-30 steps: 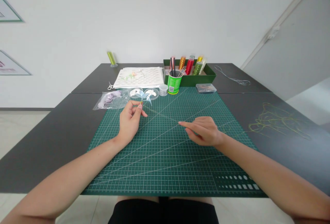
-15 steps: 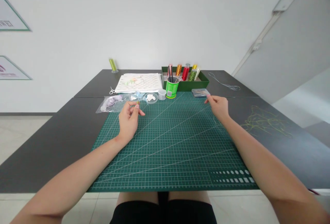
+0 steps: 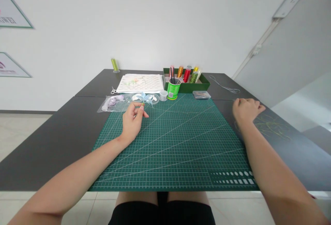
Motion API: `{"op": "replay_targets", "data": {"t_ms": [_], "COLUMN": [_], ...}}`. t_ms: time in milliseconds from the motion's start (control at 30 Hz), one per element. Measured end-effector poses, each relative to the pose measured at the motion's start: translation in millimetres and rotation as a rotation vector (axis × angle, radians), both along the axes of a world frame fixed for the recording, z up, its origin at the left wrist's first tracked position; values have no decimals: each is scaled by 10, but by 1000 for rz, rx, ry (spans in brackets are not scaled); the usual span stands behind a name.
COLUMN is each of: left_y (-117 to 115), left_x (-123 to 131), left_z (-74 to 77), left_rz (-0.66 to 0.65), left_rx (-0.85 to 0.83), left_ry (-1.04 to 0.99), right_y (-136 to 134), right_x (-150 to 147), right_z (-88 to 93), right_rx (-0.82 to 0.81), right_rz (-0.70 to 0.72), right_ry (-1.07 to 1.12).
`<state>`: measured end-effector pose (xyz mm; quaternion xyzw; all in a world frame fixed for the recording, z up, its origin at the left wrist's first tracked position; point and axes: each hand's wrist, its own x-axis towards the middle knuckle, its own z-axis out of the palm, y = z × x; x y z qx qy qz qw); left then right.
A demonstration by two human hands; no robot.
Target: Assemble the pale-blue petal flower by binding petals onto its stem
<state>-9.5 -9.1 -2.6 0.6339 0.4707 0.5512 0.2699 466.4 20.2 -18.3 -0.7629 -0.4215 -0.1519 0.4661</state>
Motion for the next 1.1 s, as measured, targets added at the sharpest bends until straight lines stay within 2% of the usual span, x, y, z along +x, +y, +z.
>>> {"op": "replay_targets", "data": {"t_ms": [67, 100, 167, 267, 400, 500, 600, 700, 767, 900, 1033, 1100], "left_y": [-27, -42, -78, -140, -217, -245, -249, -244, -241, -234, -213, -197], "left_x": [18, 29, 53, 98, 153, 172, 178, 184, 189, 190, 174, 166], "left_z": [-5, -6, -6, -1, 3, -16, -43, -52, -47, -45, -67, -73], "left_rz": [-27, -50, -108, -188, -263, -293, -290, -281, -261, -250, -253, -240], "left_rx": [-15, -25, -47, -73, -99, -123, -117, -107, -103, -128, -144, -147], "left_ry": [27, 36, 48, 58, 48, 45, 80, 120, 144, 178, 232, 271], "right_y": [15, 23, 18, -83, -326, -467, -546, -606, -650, -744, -809, -818], "right_x": [-165, -301, -671, -1387, -2253, -2633, -2847, -2973, -3008, -2967, -2857, -2784], "right_z": [0, -2, -12, -64, -191, -246, -244, -231, -226, -204, -190, -188], "right_rx": [3, 21, -2, -8, -92, -172, -254, -342, -330, -206, -196, -138], "right_rz": [13, 25, 190, 568, 1112, 1309, 1455, 1455, 1363, 1142, 1140, 1125], "right_ry": [-111, -251, -455, -530, -289, 17, 434, 785, 792, 439, 62, -172]}}
